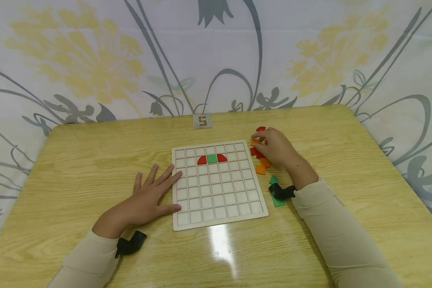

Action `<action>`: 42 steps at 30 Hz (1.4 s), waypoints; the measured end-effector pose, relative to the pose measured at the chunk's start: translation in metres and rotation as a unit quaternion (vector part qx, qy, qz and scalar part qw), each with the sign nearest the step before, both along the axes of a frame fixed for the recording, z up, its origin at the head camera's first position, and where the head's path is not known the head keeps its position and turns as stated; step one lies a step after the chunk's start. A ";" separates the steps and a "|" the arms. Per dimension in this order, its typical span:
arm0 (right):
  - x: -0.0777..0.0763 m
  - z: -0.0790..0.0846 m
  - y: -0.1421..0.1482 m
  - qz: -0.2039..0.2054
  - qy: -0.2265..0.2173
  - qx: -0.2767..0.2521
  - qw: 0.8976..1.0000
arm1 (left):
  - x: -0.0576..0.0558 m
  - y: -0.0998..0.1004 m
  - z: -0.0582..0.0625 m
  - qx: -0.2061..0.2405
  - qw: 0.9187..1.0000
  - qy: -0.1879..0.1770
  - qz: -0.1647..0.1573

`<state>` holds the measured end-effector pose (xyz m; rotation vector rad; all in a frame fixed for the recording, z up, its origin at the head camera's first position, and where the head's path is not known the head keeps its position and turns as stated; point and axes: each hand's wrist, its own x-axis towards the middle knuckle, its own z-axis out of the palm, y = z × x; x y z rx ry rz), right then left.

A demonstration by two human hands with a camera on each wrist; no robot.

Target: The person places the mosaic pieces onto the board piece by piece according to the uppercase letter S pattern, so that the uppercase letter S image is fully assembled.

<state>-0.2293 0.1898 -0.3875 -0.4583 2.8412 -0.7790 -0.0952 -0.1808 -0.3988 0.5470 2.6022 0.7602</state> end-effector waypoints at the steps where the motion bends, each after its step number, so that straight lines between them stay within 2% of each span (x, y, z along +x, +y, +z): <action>1: 0.000 -0.001 0.000 0.002 0.002 0.002 1.000 | 0.000 0.000 -0.001 -0.001 1.000 0.000 0.000; 22: 0.003 0.008 0.005 -0.024 -0.018 0.027 0.999 | 0.001 0.000 0.000 -0.004 1.000 0.006 0.000; 42: 0.000 0.006 0.012 -0.022 -0.003 0.041 0.999 | 0.001 0.000 0.000 -0.002 1.000 0.006 0.000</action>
